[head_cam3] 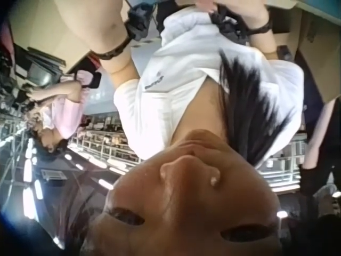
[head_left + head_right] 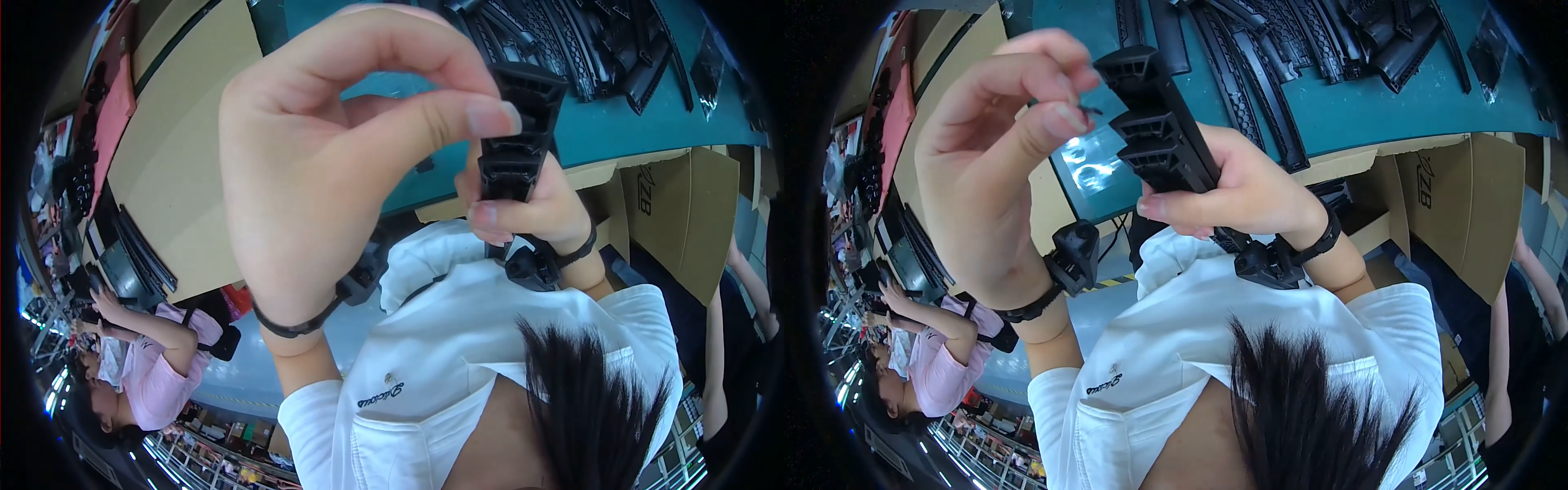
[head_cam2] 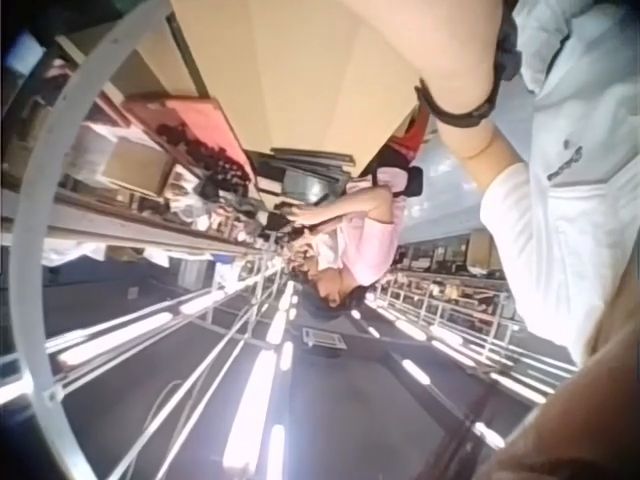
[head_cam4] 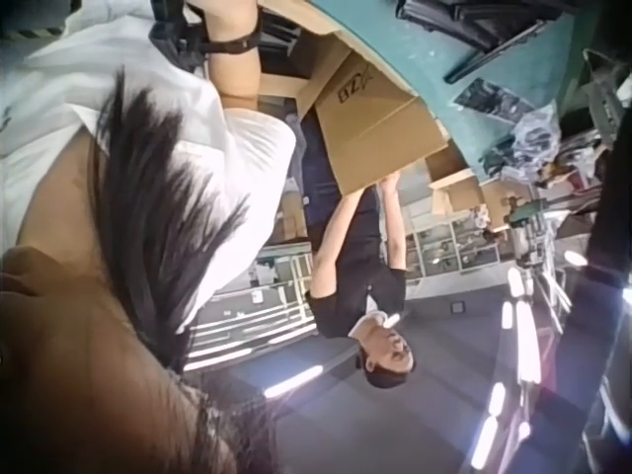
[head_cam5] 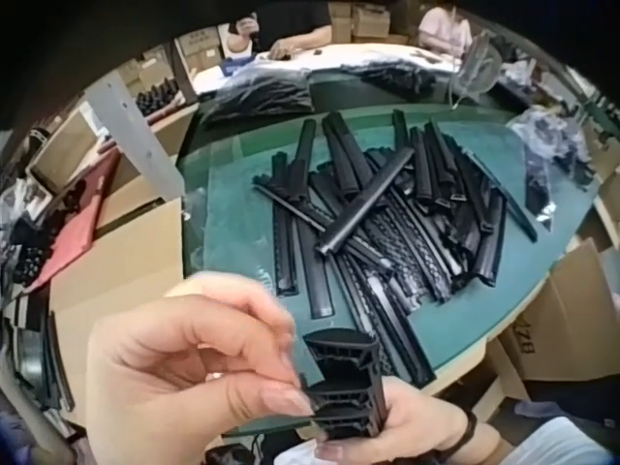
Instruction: Manually snapping together black plastic components at an assembly station.
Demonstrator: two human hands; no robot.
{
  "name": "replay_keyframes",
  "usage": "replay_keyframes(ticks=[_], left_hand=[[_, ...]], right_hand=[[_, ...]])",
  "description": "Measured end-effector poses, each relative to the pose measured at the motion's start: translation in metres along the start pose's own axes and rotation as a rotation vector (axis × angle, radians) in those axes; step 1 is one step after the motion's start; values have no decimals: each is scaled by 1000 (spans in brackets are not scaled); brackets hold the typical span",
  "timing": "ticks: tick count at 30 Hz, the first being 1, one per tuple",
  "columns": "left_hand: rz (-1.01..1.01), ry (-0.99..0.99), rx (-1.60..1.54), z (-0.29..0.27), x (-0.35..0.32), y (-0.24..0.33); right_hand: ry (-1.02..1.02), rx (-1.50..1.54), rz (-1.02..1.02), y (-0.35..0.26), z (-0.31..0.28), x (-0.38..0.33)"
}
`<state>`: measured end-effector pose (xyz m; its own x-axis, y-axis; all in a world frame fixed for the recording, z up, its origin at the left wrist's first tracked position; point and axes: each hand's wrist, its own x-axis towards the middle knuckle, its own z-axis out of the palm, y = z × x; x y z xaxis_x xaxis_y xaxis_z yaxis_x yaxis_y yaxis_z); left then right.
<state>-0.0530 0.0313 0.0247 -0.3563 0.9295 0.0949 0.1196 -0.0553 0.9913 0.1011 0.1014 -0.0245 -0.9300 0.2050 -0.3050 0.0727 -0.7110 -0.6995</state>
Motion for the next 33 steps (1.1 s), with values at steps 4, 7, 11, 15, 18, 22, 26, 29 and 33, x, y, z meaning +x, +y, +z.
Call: replay_keyframes(ticks=[4,7,11,15,18,22,26,29,33], left_hand=[[-92,-66,-30,-4,6,5],[-160,-96,12,-7,10,8],[-188,-137,-26,-3,12,15],[-224,-168,-15,3,16,19],[-262,-190,-62,3,17,26],[-293,-214,-162,3,18,30],[-280,-180,-76,3,16,29],[-262,-177,-69,2,15,29],[-312,-189,-98,5,18,26]], right_hand=[[7,-82,-14,0,-4,-1],[43,-87,-21,-2,-2,-2],[64,-109,-30,-2,-3,-2],[70,-116,-48,-3,-3,-1],[57,-141,-52,-4,-3,-2],[67,-188,-83,-2,-4,-2],[58,-185,-75,-4,-4,-2],[54,-182,-73,-2,-2,-2],[75,-185,-81,-2,-4,-3]])
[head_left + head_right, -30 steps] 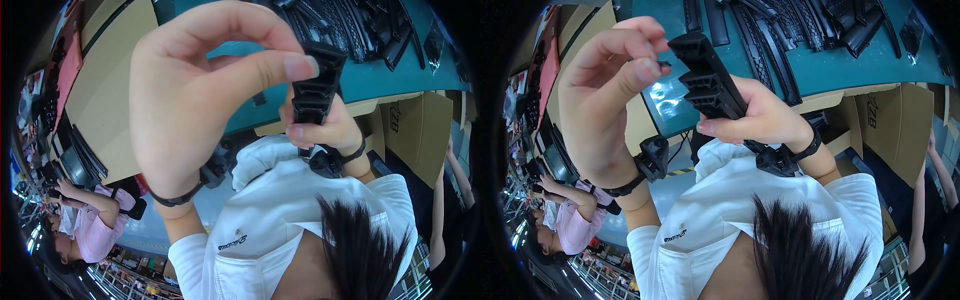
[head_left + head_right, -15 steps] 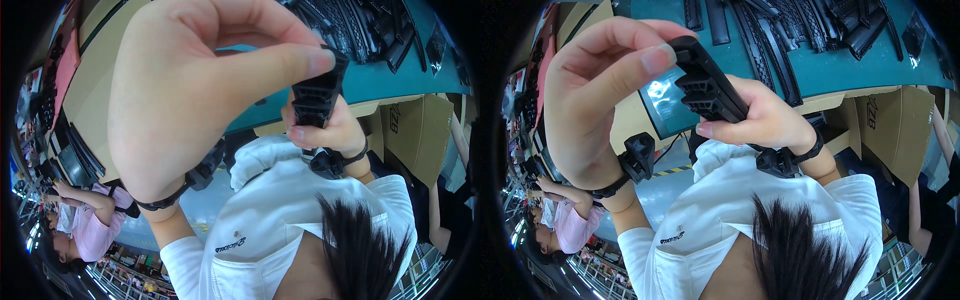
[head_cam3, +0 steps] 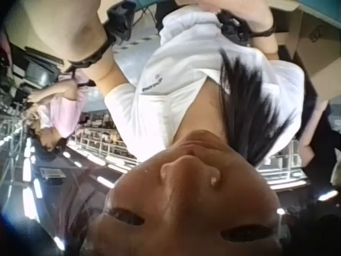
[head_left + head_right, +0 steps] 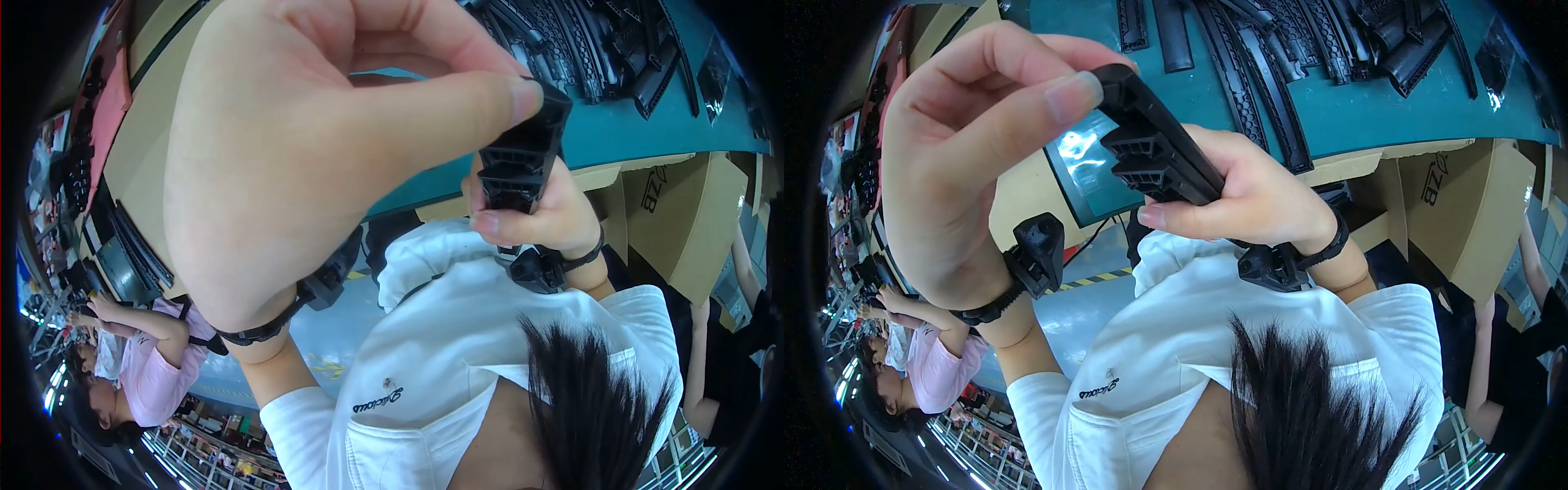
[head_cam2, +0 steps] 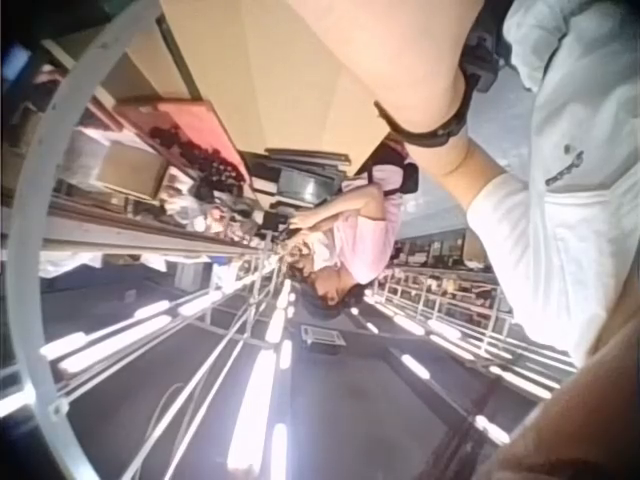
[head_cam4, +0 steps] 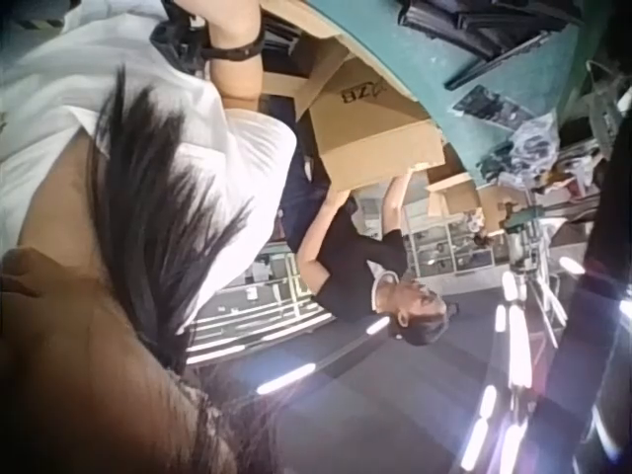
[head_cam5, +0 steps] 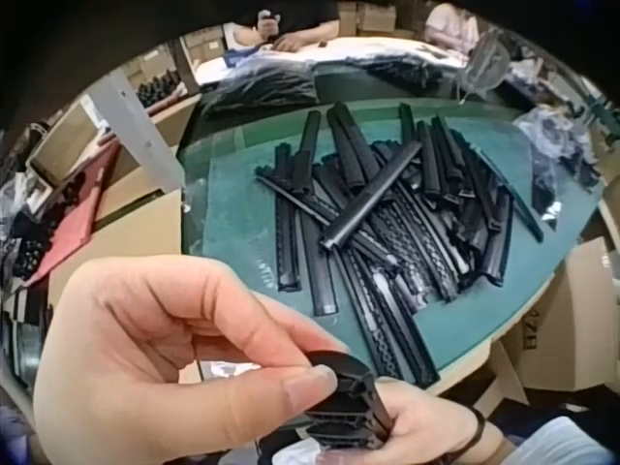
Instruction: Manually snapping together black plastic components at an assembly station.
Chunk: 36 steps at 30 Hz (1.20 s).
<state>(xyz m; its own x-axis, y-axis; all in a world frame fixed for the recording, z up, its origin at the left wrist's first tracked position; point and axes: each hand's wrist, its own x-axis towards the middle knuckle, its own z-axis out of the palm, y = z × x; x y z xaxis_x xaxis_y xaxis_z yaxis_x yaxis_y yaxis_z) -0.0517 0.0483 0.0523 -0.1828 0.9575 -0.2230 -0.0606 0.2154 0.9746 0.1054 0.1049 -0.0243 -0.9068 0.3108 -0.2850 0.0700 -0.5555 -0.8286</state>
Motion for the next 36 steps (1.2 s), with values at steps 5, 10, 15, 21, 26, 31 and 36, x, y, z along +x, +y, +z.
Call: replay_keyframes(ticks=[5,10,15,21,26,31,36], left_hand=[[24,10,14,1,-1,0],[4,50,158,5,-3,7],[-20,54,95,7,-3,3],[-29,27,-156,7,-8,-11],[-12,-13,-365,8,-7,-26],[64,14,-295,13,-5,-40],[76,181,-209,14,-7,-61]], right_hand=[[23,-7,4,-3,3,-1],[73,-65,-29,-4,8,0],[97,-103,18,-10,10,0],[15,89,78,-10,9,-6],[-115,154,162,-7,-1,-8],[-68,149,157,-4,4,-7],[-11,121,87,6,-2,-6]])
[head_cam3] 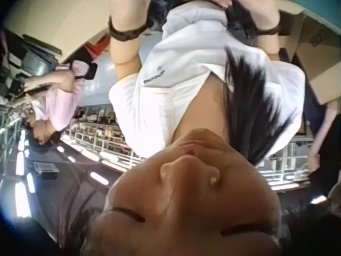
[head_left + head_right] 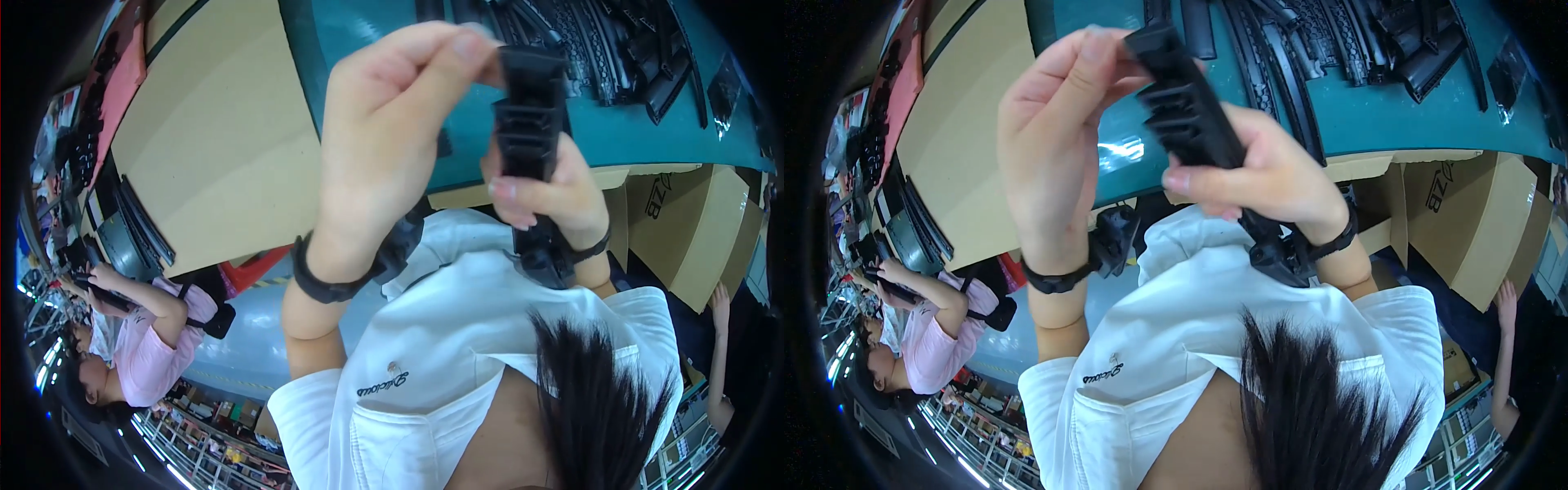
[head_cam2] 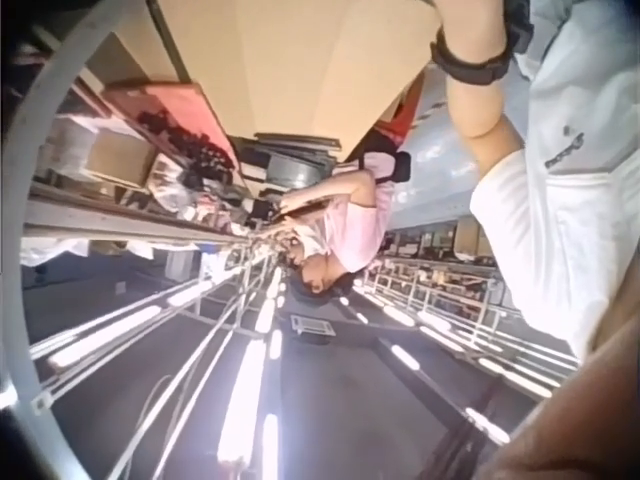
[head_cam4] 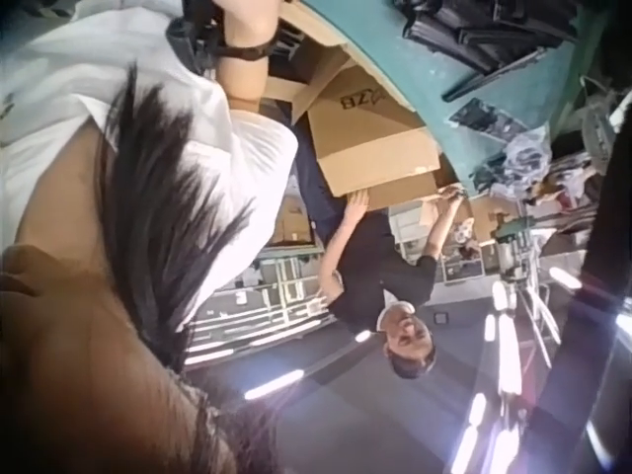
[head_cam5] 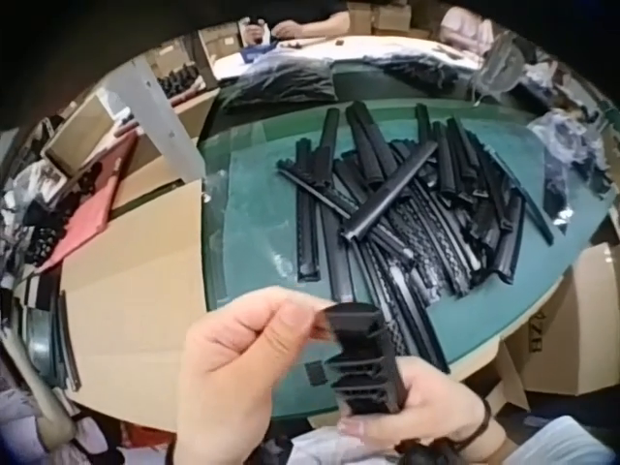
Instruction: Manually snapping together black plastic components at an assembly station.
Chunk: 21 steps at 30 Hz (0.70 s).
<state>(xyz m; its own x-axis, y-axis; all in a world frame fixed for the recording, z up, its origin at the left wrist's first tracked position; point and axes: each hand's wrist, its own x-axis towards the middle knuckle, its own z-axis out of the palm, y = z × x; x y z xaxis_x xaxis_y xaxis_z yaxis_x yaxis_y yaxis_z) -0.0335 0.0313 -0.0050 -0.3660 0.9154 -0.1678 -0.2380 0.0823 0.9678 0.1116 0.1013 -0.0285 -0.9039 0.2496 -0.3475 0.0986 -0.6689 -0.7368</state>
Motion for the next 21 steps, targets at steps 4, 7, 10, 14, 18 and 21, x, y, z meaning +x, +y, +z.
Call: replay_keyframes(ticks=[4,7,10,14,18,21], left_hand=[[122,479,319,-11,-22,-59],[205,562,871,-5,-44,-95],[240,625,949,1,-41,-105],[265,623,1045,-1,-41,-105],[291,614,1130,1,-39,-107],[320,620,1150,5,-38,-110]], right_hand=[[-8,2,-114,-1,-28,5],[39,-15,-157,3,-34,2],[36,-84,-148,9,-33,1],[67,-85,-130,10,-29,0],[58,-126,-116,9,-31,3],[64,-98,-106,10,-33,0]])
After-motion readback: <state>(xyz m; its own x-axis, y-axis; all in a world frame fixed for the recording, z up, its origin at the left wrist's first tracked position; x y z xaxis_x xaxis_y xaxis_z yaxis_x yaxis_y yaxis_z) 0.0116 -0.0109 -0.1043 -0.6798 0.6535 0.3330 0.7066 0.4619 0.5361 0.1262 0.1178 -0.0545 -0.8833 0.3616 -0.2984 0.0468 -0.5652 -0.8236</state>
